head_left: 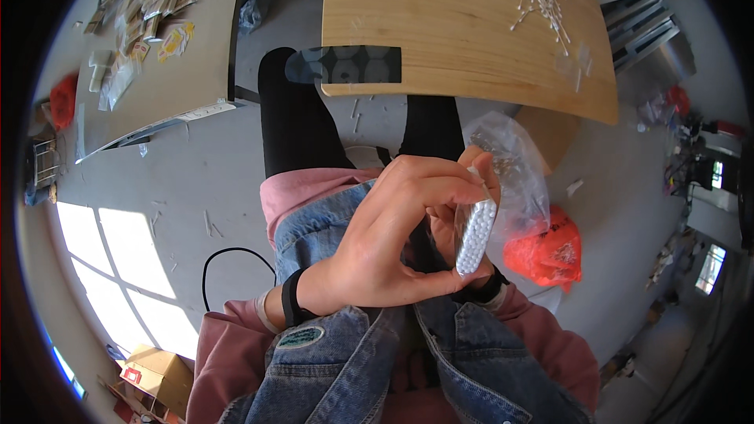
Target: Manually placing a bundle of cotton swabs into a small plastic bag and sealing it with a label.
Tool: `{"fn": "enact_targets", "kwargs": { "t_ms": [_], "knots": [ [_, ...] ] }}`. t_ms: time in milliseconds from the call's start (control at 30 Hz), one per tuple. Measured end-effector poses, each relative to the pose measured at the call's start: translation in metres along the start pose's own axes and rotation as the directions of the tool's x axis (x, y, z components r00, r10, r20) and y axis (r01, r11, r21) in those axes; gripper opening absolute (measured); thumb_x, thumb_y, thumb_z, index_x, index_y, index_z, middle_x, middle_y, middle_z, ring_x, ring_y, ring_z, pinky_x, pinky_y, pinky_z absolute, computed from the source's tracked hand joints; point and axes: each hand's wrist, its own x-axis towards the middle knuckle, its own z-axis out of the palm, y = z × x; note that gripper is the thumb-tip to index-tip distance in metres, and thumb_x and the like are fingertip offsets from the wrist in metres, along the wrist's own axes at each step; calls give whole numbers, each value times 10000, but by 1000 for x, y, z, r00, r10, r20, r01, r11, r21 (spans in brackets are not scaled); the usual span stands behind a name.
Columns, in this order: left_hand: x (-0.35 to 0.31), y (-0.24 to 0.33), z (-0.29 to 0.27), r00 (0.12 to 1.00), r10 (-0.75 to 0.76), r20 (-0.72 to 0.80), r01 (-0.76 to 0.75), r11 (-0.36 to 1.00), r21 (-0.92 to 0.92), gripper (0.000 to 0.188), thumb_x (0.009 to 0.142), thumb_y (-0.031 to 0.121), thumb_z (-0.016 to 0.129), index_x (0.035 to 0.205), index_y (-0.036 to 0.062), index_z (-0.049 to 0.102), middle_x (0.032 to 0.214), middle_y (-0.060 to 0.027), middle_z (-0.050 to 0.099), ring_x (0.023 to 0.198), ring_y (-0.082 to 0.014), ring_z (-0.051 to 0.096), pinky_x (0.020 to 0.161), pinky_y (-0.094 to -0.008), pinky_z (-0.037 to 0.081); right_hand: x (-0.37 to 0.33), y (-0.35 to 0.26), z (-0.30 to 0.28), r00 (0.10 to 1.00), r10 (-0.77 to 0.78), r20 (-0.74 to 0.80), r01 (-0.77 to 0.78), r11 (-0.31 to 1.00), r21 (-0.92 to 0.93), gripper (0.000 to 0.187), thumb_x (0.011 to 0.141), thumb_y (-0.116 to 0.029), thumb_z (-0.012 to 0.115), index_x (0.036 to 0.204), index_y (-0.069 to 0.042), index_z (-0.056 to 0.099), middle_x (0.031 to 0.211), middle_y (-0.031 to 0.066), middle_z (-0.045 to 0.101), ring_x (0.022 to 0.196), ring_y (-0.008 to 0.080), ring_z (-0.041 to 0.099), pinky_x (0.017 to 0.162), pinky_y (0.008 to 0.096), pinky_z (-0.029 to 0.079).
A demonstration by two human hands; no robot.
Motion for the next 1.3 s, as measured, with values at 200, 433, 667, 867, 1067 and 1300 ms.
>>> {"fn": "enact_targets", "kwargs": {
  "t_ms": [200,433,667,867,1067,1300],
  "knots": [
    [4,2,0,1000,16,-25,-16,1000,-1,686,566,172,891,1124,-18,540,1102,-168,558,976,-261,567,813,-334,456,-1,0,5,997,-13,-72,13,1000,3,328,996,-328,434,759,-103,400,545,-11,436,461,58,408,424,200,341],
    [3,2,1,999,27,-39,-27,1000,5,687,562,166,894,1122,-7,537,1091,-160,555,963,-254,565,807,-331,456,-2,-3,20,973,52,-227,-21,991,135,356,1003,-369,399,756,-112,394,521,-24,405,438,61,389,403,196,318],
    [2,2,6,997,9,-80,-18,994,-104,593,576,102,838,1083,42,537,1086,-106,581,973,-294,554,829,-401,463,4,5,-29,944,240,226,-269,957,110,251,1002,-315,434,858,-110,454,704,-13,478,585,53,461,508,181,393],
    [3,-6,4,989,48,-141,-43,998,38,605,539,138,841,1066,57,556,1031,-86,610,923,-273,572,789,-375,424,-25,8,-44,848,384,366,-233,889,-393,305,885,-199,603,1136,-129,445,1067,-10,435,998,63,452,817,232,414],
    [3,-5,1,994,21,-109,-10,996,94,557,555,141,830,1048,46,590,977,-76,615,906,-264,574,757,-360,411,-25,13,-29,873,82,481,275,730,-625,141,959,-273,467,994,-137,456,868,-22,466,797,62,486,719,227,438],
    [2,-6,0,993,5,-116,11,990,140,483,579,113,811,1015,55,612,961,-71,615,893,-249,575,740,-345,413,-21,10,0,790,-83,608,573,452,-683,259,1014,-339,368,877,-143,467,712,-30,492,634,63,511,631,223,452]
  ]
}}
